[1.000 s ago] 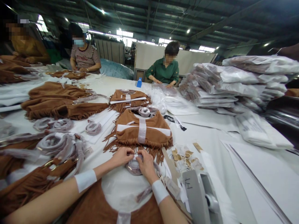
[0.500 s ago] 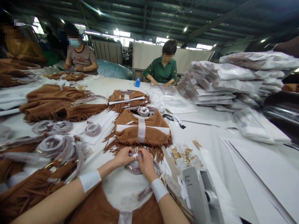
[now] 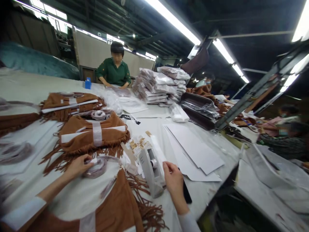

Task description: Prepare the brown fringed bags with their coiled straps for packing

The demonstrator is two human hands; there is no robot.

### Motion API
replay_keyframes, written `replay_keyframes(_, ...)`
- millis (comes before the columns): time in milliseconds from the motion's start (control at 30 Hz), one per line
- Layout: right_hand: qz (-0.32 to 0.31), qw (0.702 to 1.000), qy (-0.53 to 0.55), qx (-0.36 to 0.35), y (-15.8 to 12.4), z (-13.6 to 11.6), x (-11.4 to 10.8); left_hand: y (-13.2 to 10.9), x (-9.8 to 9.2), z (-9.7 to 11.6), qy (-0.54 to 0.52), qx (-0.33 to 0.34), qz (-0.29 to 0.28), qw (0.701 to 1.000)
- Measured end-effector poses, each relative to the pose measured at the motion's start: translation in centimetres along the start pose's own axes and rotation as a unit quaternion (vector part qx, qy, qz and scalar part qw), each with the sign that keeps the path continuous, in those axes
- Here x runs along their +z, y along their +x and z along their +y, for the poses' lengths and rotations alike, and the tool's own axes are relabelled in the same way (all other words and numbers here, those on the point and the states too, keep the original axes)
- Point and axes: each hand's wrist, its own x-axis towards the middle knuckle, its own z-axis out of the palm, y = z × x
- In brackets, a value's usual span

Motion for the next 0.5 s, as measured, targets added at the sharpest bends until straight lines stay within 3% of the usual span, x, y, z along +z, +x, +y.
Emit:
replay_keyframes(100,-0.097,0.99,0.007,0.104,0.2,3.3,-3.7,-0.1,-0.1,-0.2,0.001,-0.005,0.004,1.0)
replay_keyframes(333,-0.228,0.952,0.032,0.202,-1.1,3.1,-2.9,-0.1,0.1,-0.1,0.011,-0.004,0.017,1.0)
replay_keyframes(500,-0.251,0.943,0.071,0.206,-1.0,3.9,-3.2,0.0,0.3,-0.4,0.012,-0.005,0.015,1.0)
